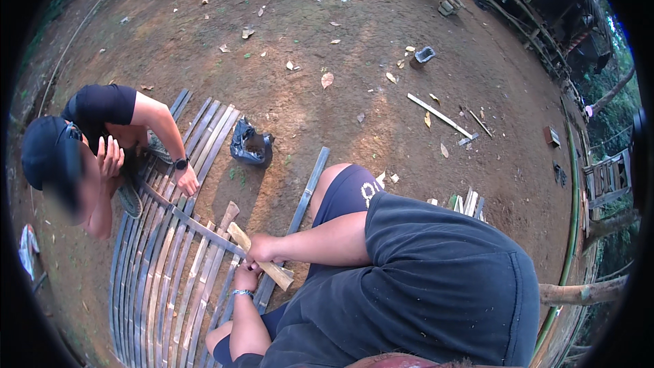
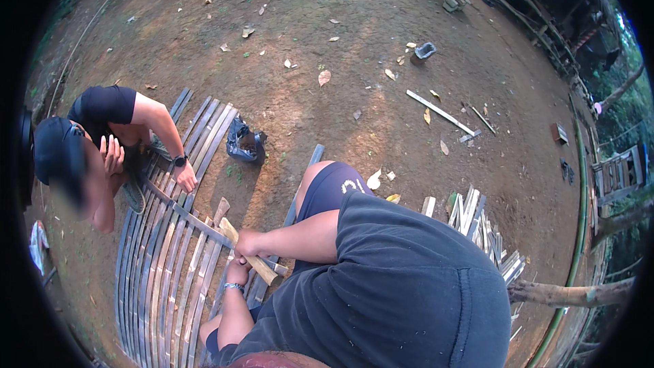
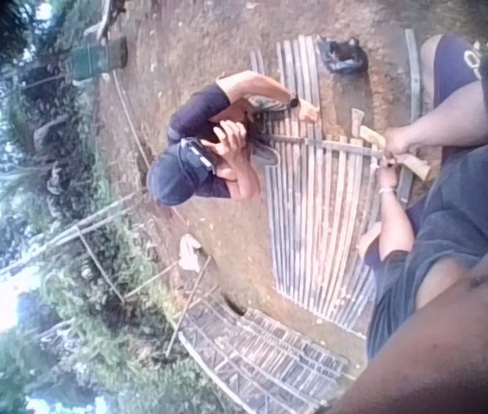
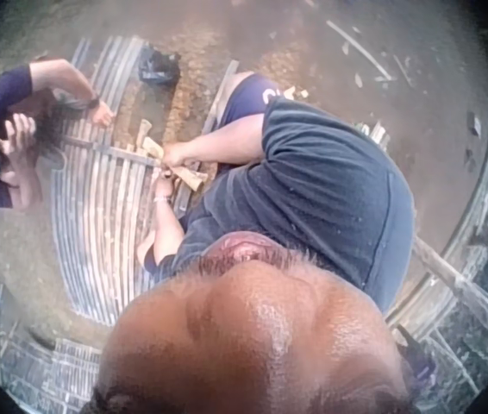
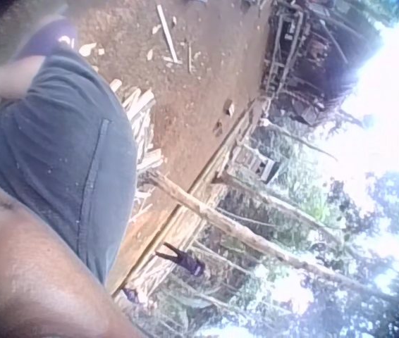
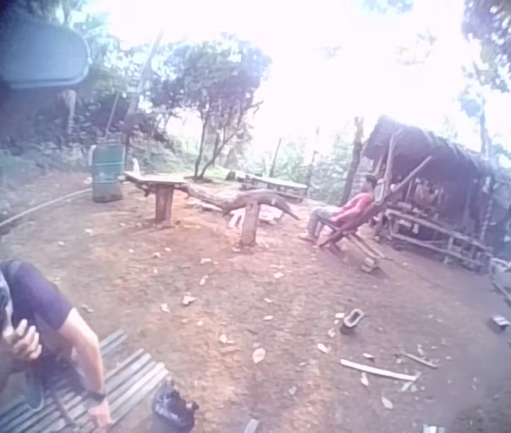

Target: The person uses a hammer to drive nails into a bamboo frame laid on the ground, securing horizontal slats to a vertical support. Another person assists by holding the frame steady. The person repeatedly hammers nails along the frame and adjusts the slats as needed.

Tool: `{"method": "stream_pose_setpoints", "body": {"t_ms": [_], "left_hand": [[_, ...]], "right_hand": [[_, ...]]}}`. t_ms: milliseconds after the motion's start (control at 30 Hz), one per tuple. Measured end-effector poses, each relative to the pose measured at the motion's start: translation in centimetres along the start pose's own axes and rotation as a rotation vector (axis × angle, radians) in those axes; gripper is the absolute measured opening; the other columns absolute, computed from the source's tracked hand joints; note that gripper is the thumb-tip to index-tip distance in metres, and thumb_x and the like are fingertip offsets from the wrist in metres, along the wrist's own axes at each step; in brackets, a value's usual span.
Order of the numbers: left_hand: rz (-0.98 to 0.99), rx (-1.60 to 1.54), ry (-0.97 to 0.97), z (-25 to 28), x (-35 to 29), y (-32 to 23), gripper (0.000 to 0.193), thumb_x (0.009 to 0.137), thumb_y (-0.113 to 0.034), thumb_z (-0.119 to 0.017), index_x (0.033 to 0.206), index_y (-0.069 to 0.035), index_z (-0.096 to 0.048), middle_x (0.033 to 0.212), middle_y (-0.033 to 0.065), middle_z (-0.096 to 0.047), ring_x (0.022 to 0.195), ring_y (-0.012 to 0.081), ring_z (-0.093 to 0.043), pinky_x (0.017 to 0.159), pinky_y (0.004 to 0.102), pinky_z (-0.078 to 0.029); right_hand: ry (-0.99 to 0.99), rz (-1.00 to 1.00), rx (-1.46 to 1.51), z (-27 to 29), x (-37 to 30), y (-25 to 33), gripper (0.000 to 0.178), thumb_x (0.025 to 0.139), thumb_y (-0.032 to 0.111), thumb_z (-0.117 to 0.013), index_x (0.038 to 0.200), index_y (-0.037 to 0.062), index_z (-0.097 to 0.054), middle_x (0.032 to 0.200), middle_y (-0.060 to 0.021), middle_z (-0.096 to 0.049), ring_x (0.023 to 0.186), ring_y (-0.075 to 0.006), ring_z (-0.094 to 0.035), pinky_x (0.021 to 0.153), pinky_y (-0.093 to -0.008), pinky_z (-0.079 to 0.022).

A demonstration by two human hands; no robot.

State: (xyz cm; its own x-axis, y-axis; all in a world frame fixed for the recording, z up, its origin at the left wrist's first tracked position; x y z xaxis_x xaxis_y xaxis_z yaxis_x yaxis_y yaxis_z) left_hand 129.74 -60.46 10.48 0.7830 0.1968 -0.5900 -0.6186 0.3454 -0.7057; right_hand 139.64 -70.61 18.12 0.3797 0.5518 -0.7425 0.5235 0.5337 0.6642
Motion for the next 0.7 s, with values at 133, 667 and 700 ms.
{"method": "stream_pose_setpoints", "body": {"t_ms": [133, 667, 700], "left_hand": [[0.010, -0.176, 0.019, -0.4, 0.2, -0.2, 0.009, 0.085, 0.001, -0.073, 0.088, -0.004, -0.067, 0.077, -0.0048, -0.062, 0.070, 0.0083, -0.052, 0.066, 0.0294, -0.047], [0.055, -0.034, -0.016, -0.2, 0.3, 0.0, 0.023, 0.085, -0.009, -0.076, 0.106, -0.002, -0.071, 0.098, 0.0084, -0.076, 0.087, 0.0163, -0.069, 0.078, 0.0363, -0.053], [0.058, 0.011, -0.028, 0.2, 0.2, 0.2, 0.025, 0.085, -0.012, -0.076, 0.107, -0.002, -0.072, 0.099, 0.0107, -0.077, 0.089, 0.0183, -0.070, 0.079, 0.0377, -0.054]], "right_hand": [[-0.026, 0.012, -0.029, 0.4, -0.3, 0.3, 0.016, 0.080, 0.002, -0.075, 0.091, -0.0075, -0.071, 0.080, -0.0130, -0.074, 0.066, -0.0184, -0.071, 0.059, -0.0335, -0.056], [0.040, -0.001, -0.021, 0.3, -1.7, 1.0, 0.014, 0.081, 0.003, -0.075, 0.091, -0.0062, -0.072, 0.081, -0.0135, -0.074, 0.066, -0.0184, -0.072, 0.059, -0.0331, -0.056], [0.049, -0.005, -0.029, 0.1, -1.9, 1.3, 0.014, 0.082, 0.003, -0.075, 0.091, -0.0062, -0.072, 0.081, -0.0135, -0.074, 0.066, -0.0184, -0.072, 0.059, -0.0330, -0.056]]}}
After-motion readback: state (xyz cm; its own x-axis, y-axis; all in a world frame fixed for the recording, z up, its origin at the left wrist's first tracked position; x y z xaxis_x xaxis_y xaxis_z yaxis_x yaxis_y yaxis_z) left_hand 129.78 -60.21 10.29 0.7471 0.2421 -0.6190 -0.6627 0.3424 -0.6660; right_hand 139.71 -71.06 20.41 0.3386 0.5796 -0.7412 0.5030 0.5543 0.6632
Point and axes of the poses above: each hand's wrist, its own x-axis towards the middle knuckle, its own z-axis out of the back of the hand, y = z × x, the point moved 9 cm from there along x, towards the middle knuckle
